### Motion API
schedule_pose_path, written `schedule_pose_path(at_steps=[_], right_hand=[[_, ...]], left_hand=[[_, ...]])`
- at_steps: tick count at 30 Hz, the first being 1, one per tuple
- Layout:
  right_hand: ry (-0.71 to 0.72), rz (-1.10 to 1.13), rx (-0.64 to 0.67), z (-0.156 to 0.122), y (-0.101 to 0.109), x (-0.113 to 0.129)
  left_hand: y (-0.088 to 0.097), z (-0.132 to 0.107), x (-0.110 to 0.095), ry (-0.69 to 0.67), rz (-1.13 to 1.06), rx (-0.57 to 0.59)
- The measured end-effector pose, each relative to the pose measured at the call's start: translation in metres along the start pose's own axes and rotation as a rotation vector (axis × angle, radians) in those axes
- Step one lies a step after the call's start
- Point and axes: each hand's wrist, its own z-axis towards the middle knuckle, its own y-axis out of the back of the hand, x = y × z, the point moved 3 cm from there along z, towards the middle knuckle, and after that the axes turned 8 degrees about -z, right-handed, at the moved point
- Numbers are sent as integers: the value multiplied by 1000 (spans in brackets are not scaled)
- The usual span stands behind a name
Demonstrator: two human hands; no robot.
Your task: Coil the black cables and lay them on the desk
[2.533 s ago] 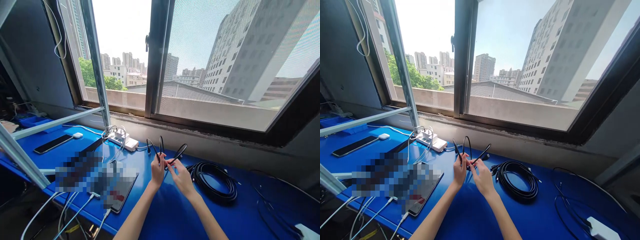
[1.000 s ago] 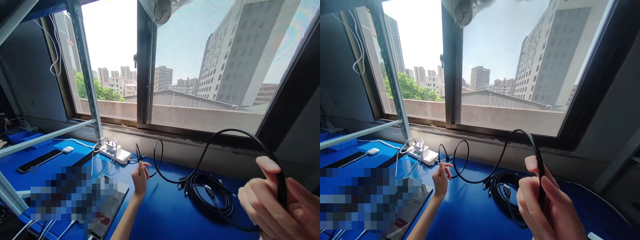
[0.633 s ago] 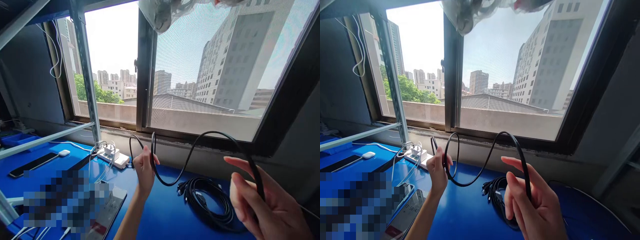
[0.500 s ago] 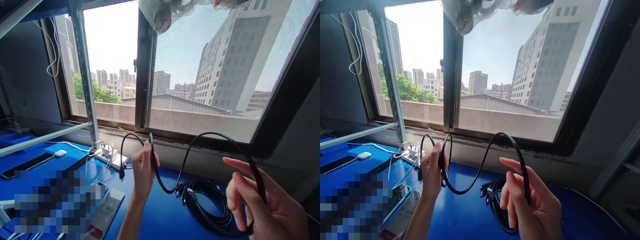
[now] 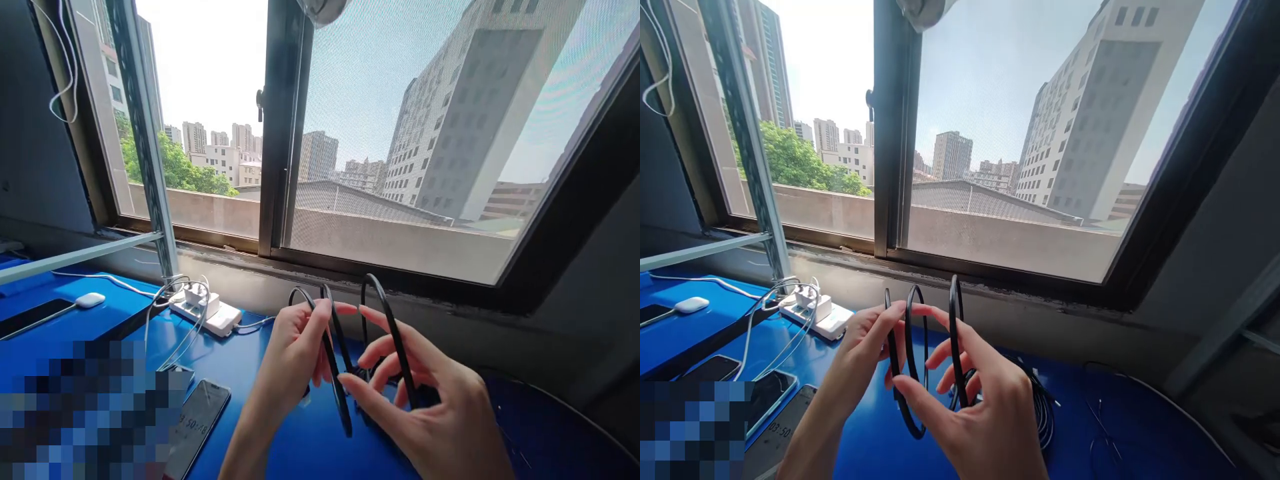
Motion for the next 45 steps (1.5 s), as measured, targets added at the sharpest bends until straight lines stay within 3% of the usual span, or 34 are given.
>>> schedule_pose_path(at_steps=[8, 11, 14, 18, 21, 25, 31, 38, 41, 45], right_hand=[[-13, 6, 139, 5, -13, -4], [-13, 7, 90, 10, -16, -8], [-25, 51, -44, 14, -15, -12], [-74, 115, -190, 13, -9, -15], [-136, 130, -210, 11, -6, -17], [-94, 157, -105, 10, -11, -13], [93, 75, 205, 10, -32, -1], [0, -42, -8, 17, -12, -21], [-31, -92, -98, 17, 0, -28], [-59, -179, -270, 10, 8, -28]], left_hand=[[-2, 4, 5, 7, 64, 56], [6, 7, 3, -17, 97, 29], [18, 7, -3, -77, 143, -84], [34, 3, -16, -321, 18, -331], [38, 1, -19, -407, -17, -442], [29, 1, -12, -330, 61, -456], [11, 4, -6, -248, 184, -383], [22, 4, -11, -165, 242, -61], [30, -3, -17, -214, 261, -153], [33, -7, -20, -376, 377, -327]])
